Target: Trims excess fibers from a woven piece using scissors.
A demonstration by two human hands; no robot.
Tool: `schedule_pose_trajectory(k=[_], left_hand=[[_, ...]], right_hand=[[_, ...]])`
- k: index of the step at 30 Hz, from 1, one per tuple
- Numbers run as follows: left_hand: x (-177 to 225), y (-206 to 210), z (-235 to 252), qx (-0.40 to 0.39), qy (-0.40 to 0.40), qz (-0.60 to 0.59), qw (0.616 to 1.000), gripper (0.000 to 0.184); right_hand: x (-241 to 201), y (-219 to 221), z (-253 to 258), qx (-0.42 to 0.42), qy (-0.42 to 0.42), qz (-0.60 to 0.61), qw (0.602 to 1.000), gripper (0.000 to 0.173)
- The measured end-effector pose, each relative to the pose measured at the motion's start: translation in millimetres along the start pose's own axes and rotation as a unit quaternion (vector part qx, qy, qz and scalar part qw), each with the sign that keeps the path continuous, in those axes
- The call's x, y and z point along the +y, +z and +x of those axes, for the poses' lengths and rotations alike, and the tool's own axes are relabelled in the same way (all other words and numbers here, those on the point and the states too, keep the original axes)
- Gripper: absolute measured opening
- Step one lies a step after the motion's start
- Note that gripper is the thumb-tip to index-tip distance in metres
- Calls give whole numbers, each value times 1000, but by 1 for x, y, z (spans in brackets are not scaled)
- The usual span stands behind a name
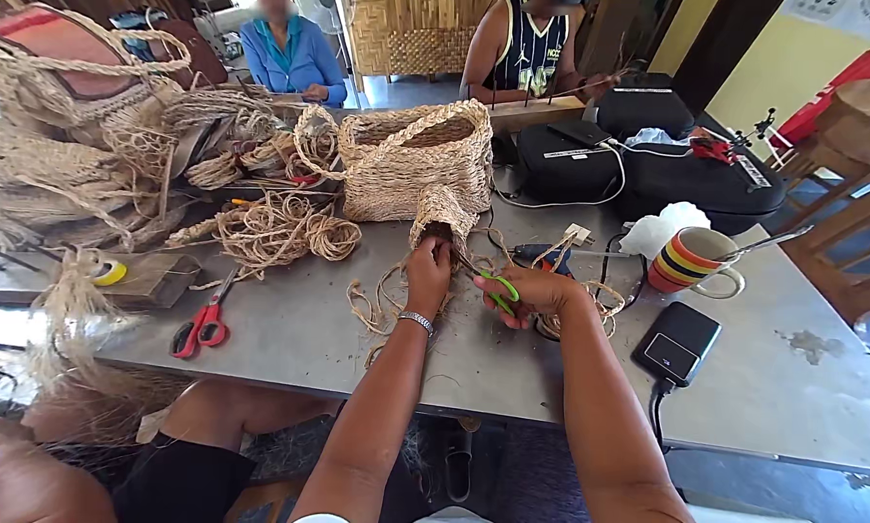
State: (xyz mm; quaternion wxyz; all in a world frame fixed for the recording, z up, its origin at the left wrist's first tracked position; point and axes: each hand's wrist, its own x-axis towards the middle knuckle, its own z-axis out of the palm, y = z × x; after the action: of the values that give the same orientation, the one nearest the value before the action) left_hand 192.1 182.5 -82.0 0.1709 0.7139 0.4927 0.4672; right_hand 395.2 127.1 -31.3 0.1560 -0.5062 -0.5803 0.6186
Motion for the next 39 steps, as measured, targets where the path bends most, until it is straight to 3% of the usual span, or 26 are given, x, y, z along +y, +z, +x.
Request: schedule_pose_trajectory(k=[19, 33, 39], left_hand=[[10, -4, -9, -42, -58, 1, 997, 24], [1, -7, -9, -39, -84, -38, 995, 24], [3, -4, -4, -35, -73, -46, 996, 23]], right_hand=[[0, 24, 36, 101, -22, -8, 995, 63], [-4, 27, 45, 137, -10, -54, 989, 59], [-7, 30, 44, 119, -28, -12, 992, 59]])
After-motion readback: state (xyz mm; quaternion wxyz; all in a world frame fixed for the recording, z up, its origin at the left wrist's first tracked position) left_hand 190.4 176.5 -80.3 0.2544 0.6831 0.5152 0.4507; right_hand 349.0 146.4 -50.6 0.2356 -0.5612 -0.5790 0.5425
